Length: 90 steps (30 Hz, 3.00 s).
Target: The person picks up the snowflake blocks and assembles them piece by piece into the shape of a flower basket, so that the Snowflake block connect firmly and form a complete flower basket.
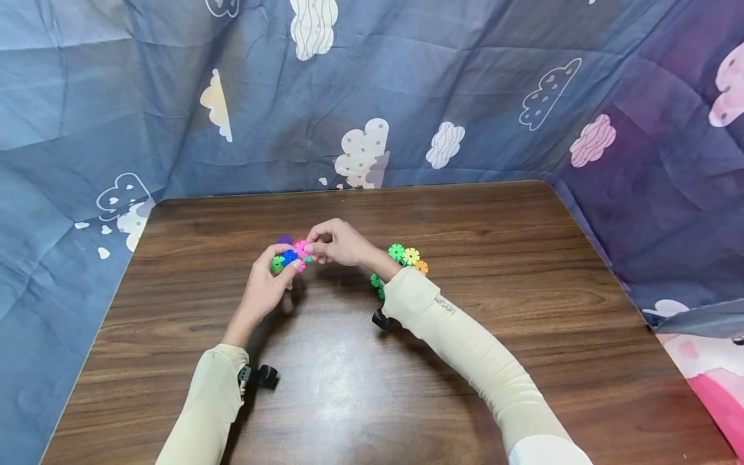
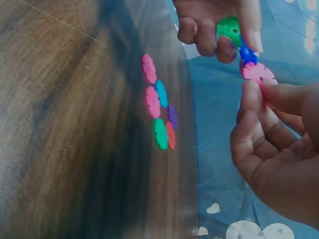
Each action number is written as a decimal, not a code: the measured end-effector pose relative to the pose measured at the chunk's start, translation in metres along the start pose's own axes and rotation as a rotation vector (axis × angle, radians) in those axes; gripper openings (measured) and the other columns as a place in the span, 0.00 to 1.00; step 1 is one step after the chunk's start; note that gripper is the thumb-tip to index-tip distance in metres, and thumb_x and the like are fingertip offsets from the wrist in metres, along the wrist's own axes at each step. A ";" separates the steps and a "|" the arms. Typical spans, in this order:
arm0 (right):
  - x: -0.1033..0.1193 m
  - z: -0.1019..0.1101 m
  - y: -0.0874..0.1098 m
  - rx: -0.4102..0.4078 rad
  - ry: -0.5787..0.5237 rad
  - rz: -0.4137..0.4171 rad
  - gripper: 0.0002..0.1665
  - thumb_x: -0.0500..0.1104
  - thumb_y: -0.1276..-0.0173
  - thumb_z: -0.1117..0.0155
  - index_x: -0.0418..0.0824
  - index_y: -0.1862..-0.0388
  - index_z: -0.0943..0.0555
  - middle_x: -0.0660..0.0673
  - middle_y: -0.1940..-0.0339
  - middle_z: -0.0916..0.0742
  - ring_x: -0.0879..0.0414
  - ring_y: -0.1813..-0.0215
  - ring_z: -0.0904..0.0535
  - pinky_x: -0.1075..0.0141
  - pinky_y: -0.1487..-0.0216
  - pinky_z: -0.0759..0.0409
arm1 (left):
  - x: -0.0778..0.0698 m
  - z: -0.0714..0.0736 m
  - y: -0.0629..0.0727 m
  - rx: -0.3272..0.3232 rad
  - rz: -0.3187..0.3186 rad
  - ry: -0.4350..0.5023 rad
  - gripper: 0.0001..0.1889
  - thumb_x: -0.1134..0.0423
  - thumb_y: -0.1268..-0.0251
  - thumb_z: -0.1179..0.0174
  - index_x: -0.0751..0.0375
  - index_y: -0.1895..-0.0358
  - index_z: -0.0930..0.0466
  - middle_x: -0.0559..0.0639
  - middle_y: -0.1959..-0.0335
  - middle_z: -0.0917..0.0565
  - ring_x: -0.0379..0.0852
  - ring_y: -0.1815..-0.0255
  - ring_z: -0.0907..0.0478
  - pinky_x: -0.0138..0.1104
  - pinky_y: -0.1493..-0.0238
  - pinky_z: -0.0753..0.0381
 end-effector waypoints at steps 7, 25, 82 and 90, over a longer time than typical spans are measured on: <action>-0.006 -0.007 0.002 -0.040 -0.021 -0.003 0.10 0.36 0.28 0.38 0.29 0.64 0.16 0.29 0.70 0.12 0.61 0.78 0.19 0.57 0.69 0.14 | -0.005 0.002 0.000 0.000 0.016 -0.014 0.15 0.63 0.28 0.41 0.70 0.46 0.27 0.57 0.75 0.23 0.44 0.81 0.24 0.32 0.74 0.23; -0.001 -0.016 -0.008 0.090 0.102 0.072 0.08 0.35 0.29 0.37 0.34 0.67 0.14 0.40 0.77 0.15 0.58 0.76 0.22 0.66 0.68 0.19 | 0.007 -0.002 0.000 0.092 0.042 0.089 0.15 0.66 0.27 0.43 0.75 0.47 0.26 0.51 0.73 0.21 0.38 0.78 0.24 0.33 0.72 0.21; -0.028 -0.017 -0.040 -0.054 0.457 -0.181 0.11 0.43 0.30 0.34 0.43 0.73 0.19 0.51 0.73 0.18 0.58 0.68 0.25 0.68 0.65 0.27 | 0.039 0.004 0.000 -0.058 0.394 0.707 0.12 0.68 0.21 0.57 0.60 0.68 0.30 0.49 0.77 0.13 0.43 0.74 0.13 0.33 0.65 0.12; -0.003 -0.018 -0.030 0.051 -0.056 -0.008 0.06 0.32 0.29 0.39 0.33 0.68 0.21 0.37 0.77 0.16 0.60 0.80 0.22 0.56 0.71 0.17 | 0.038 0.005 0.001 -0.082 0.444 0.773 0.14 0.65 0.21 0.55 0.57 0.69 0.25 0.46 0.75 0.17 0.40 0.74 0.16 0.30 0.69 0.15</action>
Point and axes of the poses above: each hand's wrist, its own y-axis away from the middle knuckle, its own z-axis out of the back of the hand, x = y × z, the point moved 10 cm from there along -y, towards the middle knuckle
